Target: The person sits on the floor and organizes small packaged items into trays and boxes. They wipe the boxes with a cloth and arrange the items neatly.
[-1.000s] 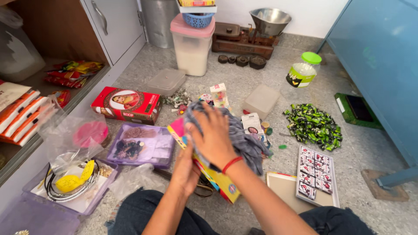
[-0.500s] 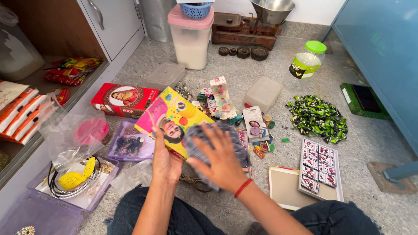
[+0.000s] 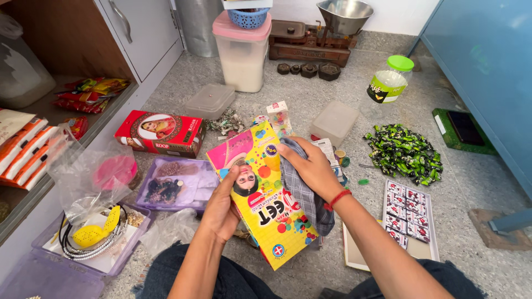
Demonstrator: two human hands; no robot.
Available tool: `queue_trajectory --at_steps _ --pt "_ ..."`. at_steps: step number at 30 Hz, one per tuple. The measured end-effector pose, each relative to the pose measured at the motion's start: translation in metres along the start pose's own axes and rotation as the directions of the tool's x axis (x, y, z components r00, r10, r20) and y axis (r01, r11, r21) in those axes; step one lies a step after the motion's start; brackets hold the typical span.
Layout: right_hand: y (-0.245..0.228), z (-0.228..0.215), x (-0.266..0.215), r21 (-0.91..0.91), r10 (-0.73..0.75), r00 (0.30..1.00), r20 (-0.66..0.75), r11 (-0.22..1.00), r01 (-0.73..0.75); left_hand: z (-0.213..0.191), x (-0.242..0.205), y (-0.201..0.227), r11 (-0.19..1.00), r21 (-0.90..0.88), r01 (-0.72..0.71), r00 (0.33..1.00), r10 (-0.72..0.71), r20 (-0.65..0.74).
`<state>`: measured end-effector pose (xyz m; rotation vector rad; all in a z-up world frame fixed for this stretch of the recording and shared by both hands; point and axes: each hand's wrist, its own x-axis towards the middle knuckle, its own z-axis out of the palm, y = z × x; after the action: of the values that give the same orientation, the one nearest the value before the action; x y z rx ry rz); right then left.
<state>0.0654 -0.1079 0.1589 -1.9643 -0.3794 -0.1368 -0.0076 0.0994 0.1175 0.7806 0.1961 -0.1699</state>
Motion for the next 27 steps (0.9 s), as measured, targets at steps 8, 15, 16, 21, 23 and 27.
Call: queue_trajectory --at_steps 8,15,16,21,23,27 --pt "-0.027 0.0 0.025 -0.025 -0.12 0.993 0.008 0.992 0.12 -0.008 0.014 0.006 0.997 0.071 -0.006 0.997 0.011 -0.074" --pt "-0.024 -0.005 0.019 0.111 0.072 0.974 0.214 0.989 -0.098 -0.021 0.064 0.013 0.944 -0.281 -0.172 0.984 0.179 -0.001" --pt "-0.021 -0.005 0.014 0.045 0.035 0.972 0.234 0.998 -0.047 -0.025 0.067 0.011 0.926 -0.315 -0.21 0.977 0.212 -0.027" --pt "-0.002 0.002 -0.009 -0.115 0.077 0.939 0.336 0.993 -0.04 -0.051 0.071 0.013 0.869 -0.307 -0.388 0.91 0.307 -0.279" --pt "0.003 0.003 -0.013 -0.071 0.089 0.945 0.316 0.995 -0.07 -0.056 0.073 0.016 0.847 -0.295 -0.443 0.88 0.347 -0.323" --pt "0.006 0.014 -0.02 0.29 0.38 0.914 0.143 0.867 -0.406 -0.059 0.073 0.015 0.789 -0.345 -0.509 0.855 0.414 -0.313"
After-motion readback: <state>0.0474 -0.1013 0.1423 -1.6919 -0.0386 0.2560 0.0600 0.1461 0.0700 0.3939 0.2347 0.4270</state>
